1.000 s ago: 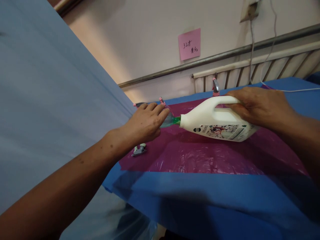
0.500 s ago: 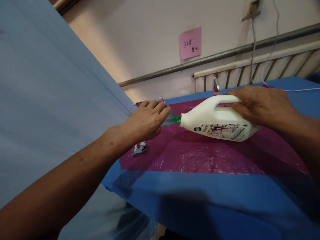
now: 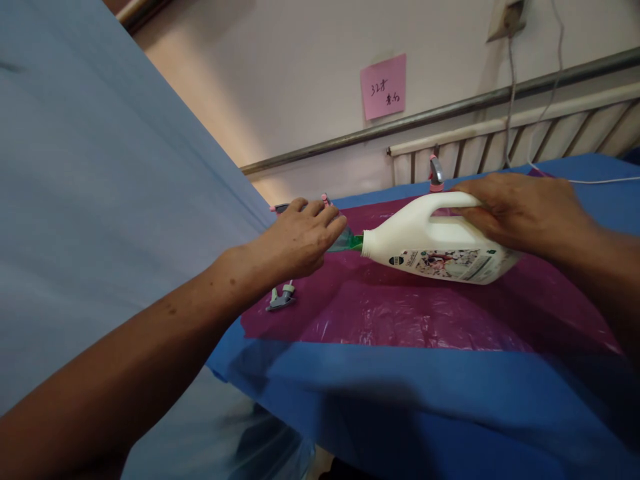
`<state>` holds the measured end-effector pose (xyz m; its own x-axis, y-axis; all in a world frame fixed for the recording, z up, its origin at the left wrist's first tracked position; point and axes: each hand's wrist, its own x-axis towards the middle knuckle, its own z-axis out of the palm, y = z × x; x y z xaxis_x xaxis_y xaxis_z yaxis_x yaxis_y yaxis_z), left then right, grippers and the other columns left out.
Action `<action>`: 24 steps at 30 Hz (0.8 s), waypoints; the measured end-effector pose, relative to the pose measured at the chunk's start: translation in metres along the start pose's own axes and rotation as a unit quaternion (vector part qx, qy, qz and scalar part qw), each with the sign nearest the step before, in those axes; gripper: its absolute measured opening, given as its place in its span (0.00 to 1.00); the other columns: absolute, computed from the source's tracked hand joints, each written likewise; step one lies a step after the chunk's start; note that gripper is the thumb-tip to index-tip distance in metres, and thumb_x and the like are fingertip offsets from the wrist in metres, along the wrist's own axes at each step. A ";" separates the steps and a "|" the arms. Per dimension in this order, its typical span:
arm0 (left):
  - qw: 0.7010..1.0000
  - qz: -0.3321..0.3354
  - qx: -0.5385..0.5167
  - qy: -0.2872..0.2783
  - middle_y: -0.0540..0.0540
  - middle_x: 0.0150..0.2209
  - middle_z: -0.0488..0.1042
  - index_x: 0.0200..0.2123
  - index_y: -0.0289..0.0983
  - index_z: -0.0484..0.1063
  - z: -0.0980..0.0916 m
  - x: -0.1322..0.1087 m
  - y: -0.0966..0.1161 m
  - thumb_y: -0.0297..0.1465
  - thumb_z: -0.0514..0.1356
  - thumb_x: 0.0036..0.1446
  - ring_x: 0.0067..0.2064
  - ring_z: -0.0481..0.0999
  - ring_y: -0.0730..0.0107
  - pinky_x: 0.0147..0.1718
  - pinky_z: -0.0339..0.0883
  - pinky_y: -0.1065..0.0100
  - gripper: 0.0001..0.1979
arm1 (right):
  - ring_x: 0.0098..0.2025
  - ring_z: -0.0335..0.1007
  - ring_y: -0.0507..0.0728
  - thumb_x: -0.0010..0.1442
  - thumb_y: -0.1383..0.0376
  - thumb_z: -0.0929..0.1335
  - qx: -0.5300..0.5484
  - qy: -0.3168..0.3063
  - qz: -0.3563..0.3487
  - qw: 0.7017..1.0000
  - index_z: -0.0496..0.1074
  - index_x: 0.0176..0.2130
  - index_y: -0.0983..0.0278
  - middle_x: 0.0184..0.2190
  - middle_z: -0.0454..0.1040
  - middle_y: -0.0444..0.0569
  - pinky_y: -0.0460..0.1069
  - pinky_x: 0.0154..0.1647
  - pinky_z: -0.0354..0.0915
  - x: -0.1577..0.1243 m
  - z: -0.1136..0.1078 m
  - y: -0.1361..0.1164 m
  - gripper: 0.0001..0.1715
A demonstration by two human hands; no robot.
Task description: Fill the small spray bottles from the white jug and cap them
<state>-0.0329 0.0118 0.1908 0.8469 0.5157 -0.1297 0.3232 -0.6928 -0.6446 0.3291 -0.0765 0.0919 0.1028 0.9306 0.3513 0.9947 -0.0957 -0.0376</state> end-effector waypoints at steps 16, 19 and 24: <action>0.999 0.039 0.033 0.011 0.33 0.63 0.77 0.67 0.35 0.71 -0.013 0.010 -0.001 0.19 0.55 0.66 0.65 0.74 0.42 0.62 0.64 0.46 0.27 | 0.54 0.78 0.67 0.74 0.45 0.59 0.020 -0.001 0.010 1.000 0.75 0.69 0.40 0.61 0.83 0.46 0.53 0.36 0.49 0.002 -0.003 -0.002 0.32; 0.998 0.046 0.045 0.021 0.33 0.62 0.77 0.66 0.35 0.71 -0.015 0.011 -0.002 0.19 0.54 0.68 0.64 0.74 0.42 0.62 0.64 0.46 0.26 | 0.51 0.78 0.66 0.75 0.45 0.59 0.015 0.000 0.010 1.000 0.76 0.68 0.40 0.58 0.84 0.46 0.53 0.35 0.47 0.001 -0.003 -0.001 0.31; 0.996 0.054 0.052 0.040 0.35 0.58 0.79 0.63 0.37 0.73 -0.017 0.013 -0.003 0.19 0.55 0.67 0.62 0.75 0.43 0.62 0.64 0.47 0.23 | 0.48 0.77 0.64 0.75 0.44 0.60 0.021 -0.002 0.018 1.000 0.78 0.64 0.41 0.55 0.84 0.47 0.53 0.35 0.47 0.001 -0.004 0.000 0.28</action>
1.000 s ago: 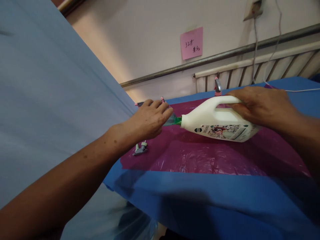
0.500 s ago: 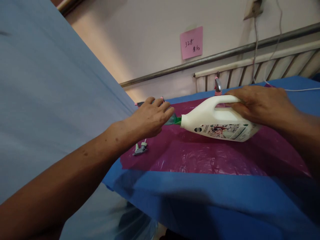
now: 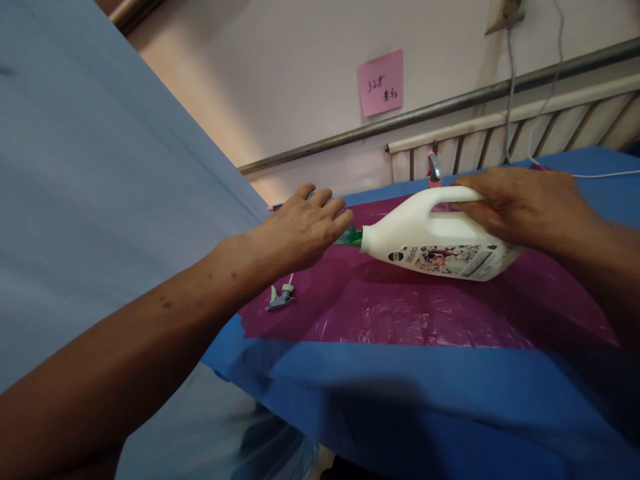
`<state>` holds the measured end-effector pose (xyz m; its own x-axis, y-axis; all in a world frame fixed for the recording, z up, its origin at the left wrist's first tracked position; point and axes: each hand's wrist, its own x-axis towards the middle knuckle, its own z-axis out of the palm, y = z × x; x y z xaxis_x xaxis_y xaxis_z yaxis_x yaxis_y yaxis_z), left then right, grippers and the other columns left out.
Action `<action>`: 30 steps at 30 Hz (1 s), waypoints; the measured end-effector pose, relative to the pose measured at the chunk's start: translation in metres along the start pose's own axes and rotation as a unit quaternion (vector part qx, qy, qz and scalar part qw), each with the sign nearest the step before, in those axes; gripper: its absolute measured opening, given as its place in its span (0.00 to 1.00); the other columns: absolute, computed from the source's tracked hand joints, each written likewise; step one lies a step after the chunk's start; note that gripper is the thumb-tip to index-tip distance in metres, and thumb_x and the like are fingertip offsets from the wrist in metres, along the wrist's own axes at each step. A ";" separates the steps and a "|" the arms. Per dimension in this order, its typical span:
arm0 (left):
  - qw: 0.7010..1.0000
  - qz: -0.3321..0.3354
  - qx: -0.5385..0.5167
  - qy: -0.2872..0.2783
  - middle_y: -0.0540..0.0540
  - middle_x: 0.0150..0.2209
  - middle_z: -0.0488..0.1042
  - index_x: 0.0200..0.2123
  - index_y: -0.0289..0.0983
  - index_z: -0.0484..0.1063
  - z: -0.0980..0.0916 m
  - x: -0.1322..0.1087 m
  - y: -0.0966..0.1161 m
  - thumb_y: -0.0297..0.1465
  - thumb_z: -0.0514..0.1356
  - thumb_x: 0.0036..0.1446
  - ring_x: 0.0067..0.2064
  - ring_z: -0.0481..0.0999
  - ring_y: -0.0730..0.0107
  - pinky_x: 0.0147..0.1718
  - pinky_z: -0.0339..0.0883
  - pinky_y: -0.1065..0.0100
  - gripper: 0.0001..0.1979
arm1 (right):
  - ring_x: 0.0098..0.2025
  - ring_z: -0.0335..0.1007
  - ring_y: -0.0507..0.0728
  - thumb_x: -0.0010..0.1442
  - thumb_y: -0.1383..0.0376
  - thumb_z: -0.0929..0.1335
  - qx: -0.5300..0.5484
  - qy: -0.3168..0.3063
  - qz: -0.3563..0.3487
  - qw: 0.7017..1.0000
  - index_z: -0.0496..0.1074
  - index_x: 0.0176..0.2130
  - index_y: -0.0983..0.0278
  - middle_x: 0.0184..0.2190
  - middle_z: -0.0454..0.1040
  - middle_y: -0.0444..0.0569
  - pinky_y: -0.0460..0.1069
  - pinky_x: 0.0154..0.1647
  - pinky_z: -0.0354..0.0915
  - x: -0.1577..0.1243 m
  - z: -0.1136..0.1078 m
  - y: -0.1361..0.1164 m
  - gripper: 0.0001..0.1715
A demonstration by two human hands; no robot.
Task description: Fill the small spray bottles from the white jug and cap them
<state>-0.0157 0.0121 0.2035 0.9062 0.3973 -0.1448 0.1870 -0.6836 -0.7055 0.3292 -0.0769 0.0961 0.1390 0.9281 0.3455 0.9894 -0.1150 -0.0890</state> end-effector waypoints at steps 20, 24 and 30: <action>0.999 0.019 0.029 0.041 0.37 0.58 0.78 0.61 0.37 0.75 -0.014 0.005 -0.007 0.23 0.59 0.70 0.61 0.75 0.46 0.63 0.64 0.47 0.18 | 0.55 0.79 0.68 0.72 0.44 0.58 0.009 0.027 0.013 1.000 0.76 0.67 0.41 0.55 0.84 0.46 0.54 0.36 0.56 -0.012 0.004 0.007 0.33; 0.998 -0.037 -0.036 0.044 0.36 0.66 0.75 0.68 0.37 0.70 -0.012 -0.003 -0.009 0.27 0.62 0.69 0.67 0.73 0.42 0.67 0.63 0.46 0.26 | 0.49 0.81 0.66 0.72 0.47 0.59 0.030 0.094 0.011 0.995 0.79 0.63 0.45 0.49 0.84 0.47 0.54 0.34 0.55 -0.023 0.013 0.019 0.31; 0.979 -0.118 -0.138 0.094 0.33 0.73 0.70 0.74 0.37 0.64 0.001 -0.009 -0.007 0.35 0.64 0.70 0.72 0.71 0.38 0.70 0.63 0.41 0.32 | 0.47 0.80 0.64 0.69 0.53 0.65 0.114 0.171 0.026 0.978 0.82 0.57 0.50 0.43 0.82 0.47 0.55 0.40 0.62 -0.037 0.019 0.032 0.23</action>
<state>-0.0256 0.0139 0.2089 0.8743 0.4620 0.1491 0.4716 -0.7357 -0.4861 0.3549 -0.1083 0.0630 0.2331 0.7452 0.6247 0.9510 -0.0404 -0.3067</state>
